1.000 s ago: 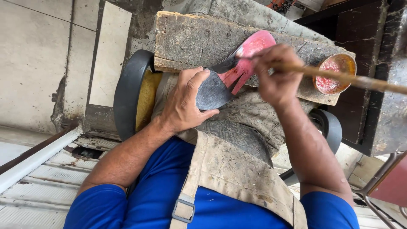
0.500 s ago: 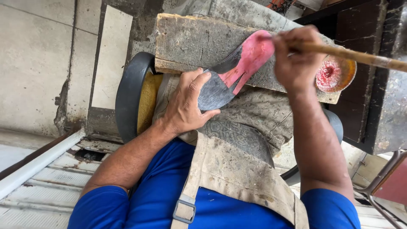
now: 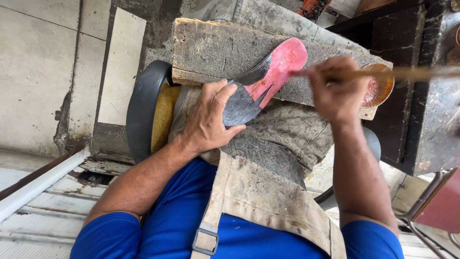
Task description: Applying adhesive to shoe insoles and soles using a brush at a repair bench.
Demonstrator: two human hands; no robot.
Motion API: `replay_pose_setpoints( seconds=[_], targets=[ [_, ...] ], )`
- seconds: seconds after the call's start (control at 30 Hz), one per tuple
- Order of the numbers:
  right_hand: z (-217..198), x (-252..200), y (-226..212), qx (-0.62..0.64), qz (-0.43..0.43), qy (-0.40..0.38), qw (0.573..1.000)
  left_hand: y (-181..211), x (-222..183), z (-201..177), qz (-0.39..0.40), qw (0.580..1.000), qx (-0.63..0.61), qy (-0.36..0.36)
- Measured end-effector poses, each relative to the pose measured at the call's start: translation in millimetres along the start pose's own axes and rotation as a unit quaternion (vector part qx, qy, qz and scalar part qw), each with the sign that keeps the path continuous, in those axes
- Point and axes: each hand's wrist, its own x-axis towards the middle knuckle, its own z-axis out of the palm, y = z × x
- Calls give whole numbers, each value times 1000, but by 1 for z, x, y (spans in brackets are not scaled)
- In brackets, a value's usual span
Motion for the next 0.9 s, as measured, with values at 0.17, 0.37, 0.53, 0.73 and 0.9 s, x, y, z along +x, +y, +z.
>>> replay_pose_setpoints(
  seconds=[0.17,0.37,0.53,0.73,0.9],
  targets=[
    [-9,12,15,-55,-102,30,993,-3,1,0,38,999,14,-2],
    [-7,30,7,-23,-21,43,999,-1,2,-1,29,999,14,-3],
    [-1,44,15,35,-43,-66,996,-2,2,0,19,1000,13,-10],
    [-16,34,9,6,30,-78,996,-2,0,2,13,999,29,0],
    [-2,-4,4,20,22,-59,998,-2,-2,4,12,1000,28,1]
  ],
)
